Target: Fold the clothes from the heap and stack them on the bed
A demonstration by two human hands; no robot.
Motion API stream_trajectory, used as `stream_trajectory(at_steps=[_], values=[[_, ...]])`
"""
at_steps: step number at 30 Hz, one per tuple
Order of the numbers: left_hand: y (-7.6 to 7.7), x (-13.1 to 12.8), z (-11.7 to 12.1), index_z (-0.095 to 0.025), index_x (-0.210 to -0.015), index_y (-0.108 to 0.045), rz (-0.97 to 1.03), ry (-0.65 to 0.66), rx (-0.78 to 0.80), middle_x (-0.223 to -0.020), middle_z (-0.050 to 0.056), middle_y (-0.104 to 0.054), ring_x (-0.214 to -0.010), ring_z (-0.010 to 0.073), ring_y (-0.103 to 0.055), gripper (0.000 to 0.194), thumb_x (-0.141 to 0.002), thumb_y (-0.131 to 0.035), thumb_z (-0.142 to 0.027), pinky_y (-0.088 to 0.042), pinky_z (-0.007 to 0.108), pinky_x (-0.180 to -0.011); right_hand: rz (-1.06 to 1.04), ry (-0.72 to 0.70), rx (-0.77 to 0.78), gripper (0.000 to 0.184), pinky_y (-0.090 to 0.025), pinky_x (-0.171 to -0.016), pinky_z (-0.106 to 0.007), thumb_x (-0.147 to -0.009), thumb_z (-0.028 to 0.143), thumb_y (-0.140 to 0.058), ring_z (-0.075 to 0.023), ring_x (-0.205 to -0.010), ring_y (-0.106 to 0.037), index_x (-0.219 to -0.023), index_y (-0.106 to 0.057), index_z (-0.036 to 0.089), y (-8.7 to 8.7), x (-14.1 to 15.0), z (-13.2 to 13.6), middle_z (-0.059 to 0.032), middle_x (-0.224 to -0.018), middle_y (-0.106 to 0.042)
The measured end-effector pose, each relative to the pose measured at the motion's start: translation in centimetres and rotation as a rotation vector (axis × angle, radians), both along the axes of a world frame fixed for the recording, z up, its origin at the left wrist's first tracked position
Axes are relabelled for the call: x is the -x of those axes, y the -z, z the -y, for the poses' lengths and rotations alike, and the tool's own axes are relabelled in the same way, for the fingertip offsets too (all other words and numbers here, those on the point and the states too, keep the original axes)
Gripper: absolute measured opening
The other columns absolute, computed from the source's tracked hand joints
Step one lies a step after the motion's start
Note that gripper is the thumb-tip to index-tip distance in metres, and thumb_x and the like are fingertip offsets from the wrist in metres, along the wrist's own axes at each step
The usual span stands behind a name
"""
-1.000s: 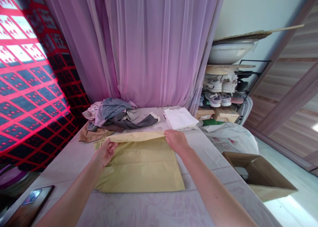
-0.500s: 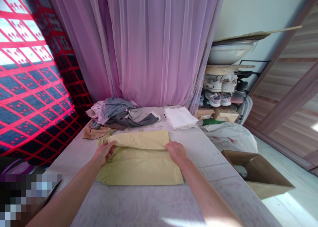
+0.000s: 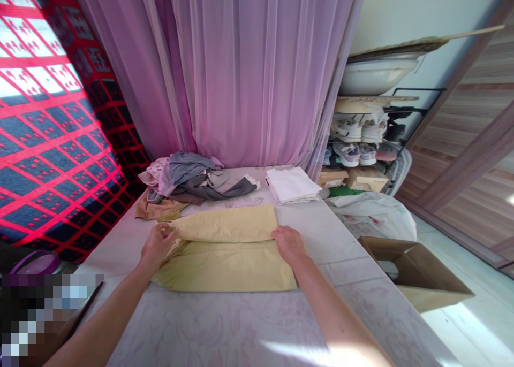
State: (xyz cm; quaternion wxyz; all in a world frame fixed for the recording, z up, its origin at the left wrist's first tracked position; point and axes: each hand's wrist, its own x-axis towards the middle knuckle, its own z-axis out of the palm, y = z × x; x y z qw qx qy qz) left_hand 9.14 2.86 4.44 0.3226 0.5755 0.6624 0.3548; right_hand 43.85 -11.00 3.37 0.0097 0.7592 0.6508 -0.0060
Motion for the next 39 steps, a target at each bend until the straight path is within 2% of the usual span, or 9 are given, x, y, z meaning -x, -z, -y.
stream_trajectory(at_steps=[2,4,6,8,12,17,21,27,39], values=[[-0.6,-0.6,0.1,-0.024,-0.110,-0.053,-0.192,0.075,-0.208,-0.075,0.000,-0.064,-0.071,0.0199,-0.064,0.033,-0.079,-0.058,-0.033,-0.048,0.028,-0.061,-0.008,0.001,0.014,0.037,-0.041,-0.082,-0.030,-0.084,0.007,-0.043,-0.0221,-0.101,-0.059,-0.099,-0.073,0.023,-0.4,0.1,0.1,-0.0070,-0.108,-0.070],[-1.1,-2.1,0.0,-0.025,-0.108,-0.058,-0.310,0.323,-0.345,-0.096,0.005,-0.068,-0.094,0.0218,-0.064,0.027,-0.082,-0.051,-0.026,-0.050,0.033,-0.085,-0.001,0.013,0.017,0.039,-0.041,-0.085,-0.032,-0.082,0.004,-0.043,-0.0234,-0.107,-0.058,-0.098,-0.074,0.022,-1.3,0.5,-0.3,-0.0086,-0.110,-0.070],[-1.2,-4.0,-0.4,-0.023,-0.108,-0.062,-0.426,0.576,-0.379,-0.120,0.009,-0.064,-0.118,0.0237,-0.056,0.028,-0.084,-0.048,-0.023,-0.039,0.037,-0.105,-0.006,0.037,-0.002,0.041,-0.041,-0.088,-0.034,-0.081,0.003,-0.042,-0.0240,-0.109,-0.058,-0.101,-0.073,0.020,-2.4,1.5,-1.1,-0.0095,-0.113,-0.069],[-0.8,-5.9,-1.0,-0.020,-0.115,-0.062,-0.556,0.697,-0.351,-0.137,0.011,-0.055,-0.132,0.0267,-0.043,0.033,-0.086,-0.047,-0.023,-0.025,0.040,-0.115,-0.053,0.053,-0.041,0.042,-0.041,-0.091,-0.035,-0.084,0.007,-0.040,-0.0229,-0.109,-0.059,-0.110,-0.070,0.020,-3.4,3.1,-2.5,-0.0092,-0.119,-0.067],[1.3,-8.3,-1.8,-0.015,-0.135,-0.049,-0.781,0.674,-0.275,-0.150,0.013,-0.040,-0.141,0.0306,-0.029,0.048,-0.091,-0.045,-0.034,-0.016,0.046,-0.117,-0.206,-0.052,-0.109,0.045,-0.032,-0.106,-0.035,-0.095,0.025,-0.035,-0.0198,-0.129,-0.046,-0.136,-0.052,0.018,-3.4,7.5,-6.4,-0.0087,-0.142,-0.050],[3.7,-8.4,-1.7,-0.024,-0.144,-0.038,-0.875,0.619,-0.217,-0.155,0.010,-0.031,-0.144,0.0314,-0.023,0.056,-0.093,-0.038,-0.048,-0.014,0.057,-0.114,-0.274,-0.091,-0.046,0.054,-0.014,-0.114,-0.050,-0.097,0.041,-0.028,-0.0234,-0.143,-0.020,-0.147,-0.034,0.021,0.0,10.0,-10.1,-0.0086,-0.157,-0.025],[3.7,-8.2,-1.6,-0.025,-0.144,-0.038,-0.869,0.608,-0.169,-0.156,0.011,-0.028,-0.144,0.0335,-0.021,0.060,-0.092,-0.037,-0.053,-0.013,0.060,-0.113,-0.227,0.016,-0.009,0.058,-0.010,-0.114,-0.054,-0.097,0.047,-0.025,-0.0256,-0.144,-0.016,-0.148,-0.033,0.020,2.2,7.5,-10.0,-0.0114,-0.157,-0.023],[3.7,-8.3,-1.6,-0.026,-0.143,-0.040,-0.836,0.593,-0.191,-0.156,0.010,-0.030,-0.143,0.0336,-0.023,0.060,-0.090,-0.039,-0.056,-0.012,0.059,-0.113,-0.174,0.204,0.028,0.058,-0.011,-0.114,-0.054,-0.098,0.046,-0.021,-0.0244,-0.146,-0.012,-0.149,-0.029,0.020,2.9,2.8,-7.5,-0.0106,-0.159,-0.017],[2.9,-8.0,-1.9,-0.027,-0.143,-0.038,-0.809,0.660,-0.126,-0.157,0.010,-0.028,-0.144,0.0333,-0.020,0.061,-0.091,-0.037,-0.057,-0.013,0.060,-0.113,-0.139,0.204,0.009,0.055,-0.015,-0.113,-0.055,-0.098,0.044,-0.024,-0.0235,-0.145,-0.015,-0.147,-0.032,0.021,2.8,2.6,-7.1,-0.0096,-0.158,-0.022]])
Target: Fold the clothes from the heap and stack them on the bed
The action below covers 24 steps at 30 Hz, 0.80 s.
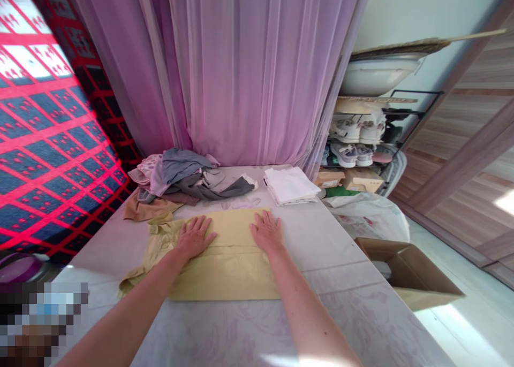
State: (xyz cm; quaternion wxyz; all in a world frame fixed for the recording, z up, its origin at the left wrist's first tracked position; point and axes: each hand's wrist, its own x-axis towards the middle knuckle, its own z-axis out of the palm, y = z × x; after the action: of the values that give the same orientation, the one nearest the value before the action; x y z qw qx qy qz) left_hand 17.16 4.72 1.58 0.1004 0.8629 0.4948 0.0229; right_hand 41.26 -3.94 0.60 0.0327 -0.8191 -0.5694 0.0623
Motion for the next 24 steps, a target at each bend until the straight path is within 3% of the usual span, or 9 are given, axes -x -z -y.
stream_trajectory(at_steps=[5,11,14,19,24], values=[[-1.5,2.3,1.3,-0.024,-0.138,-0.046,0.053,0.101,0.042,-0.152,0.012,-0.037,-0.142,0.0310,-0.029,0.054,-0.089,-0.046,-0.048,-0.017,0.053,-0.115,-0.009,-0.008,0.037,0.050,-0.022,-0.111,-0.055,-0.097,0.038,-0.032,-0.0245,-0.141,-0.026,-0.143,-0.039,0.021,-1.5,-0.3,2.1,-0.0113,-0.154,-0.032],[-0.9,8.9,7.3,-0.029,-0.134,-0.052,0.212,0.268,-0.010,-0.150,0.007,-0.041,-0.141,0.0282,-0.030,0.053,-0.084,-0.056,-0.046,-0.017,0.048,-0.118,-0.065,-0.184,-0.219,0.050,-0.029,-0.113,-0.042,-0.093,0.030,-0.037,-0.0212,-0.136,-0.038,-0.141,-0.044,0.018,-0.3,-0.3,8.9,-0.0100,-0.147,-0.044],[-0.5,12.5,8.6,-0.030,-0.135,-0.051,0.177,0.220,-0.094,-0.151,0.005,-0.040,-0.142,0.0288,-0.029,0.054,-0.084,-0.056,-0.048,-0.016,0.050,-0.118,-0.097,-0.274,-0.273,0.046,-0.027,-0.114,-0.041,-0.093,0.033,-0.037,-0.0209,-0.135,-0.040,-0.135,-0.053,0.020,0.3,0.4,12.0,-0.0079,-0.144,-0.048],[-0.7,17.9,7.6,-0.026,-0.140,-0.045,0.100,0.067,-0.202,-0.150,0.009,-0.041,-0.139,0.0306,-0.034,0.064,-0.081,-0.057,-0.049,-0.021,0.049,-0.116,-0.164,-0.373,-0.156,0.049,-0.021,-0.117,-0.046,-0.086,0.045,-0.051,-0.0243,-0.137,-0.036,-0.130,-0.059,0.024,0.2,1.6,14.9,-0.0070,-0.147,-0.044],[-1.3,19.8,7.2,-0.016,-0.139,-0.045,-0.002,-0.106,-0.152,-0.129,0.016,-0.060,-0.120,0.0291,-0.055,0.060,-0.083,-0.052,-0.037,-0.035,0.043,-0.106,-0.174,-0.380,-0.122,0.048,-0.022,-0.116,-0.048,-0.083,0.041,-0.057,-0.0252,-0.137,-0.038,-0.128,-0.061,0.027,0.7,1.6,15.5,-0.0066,-0.146,-0.045]])
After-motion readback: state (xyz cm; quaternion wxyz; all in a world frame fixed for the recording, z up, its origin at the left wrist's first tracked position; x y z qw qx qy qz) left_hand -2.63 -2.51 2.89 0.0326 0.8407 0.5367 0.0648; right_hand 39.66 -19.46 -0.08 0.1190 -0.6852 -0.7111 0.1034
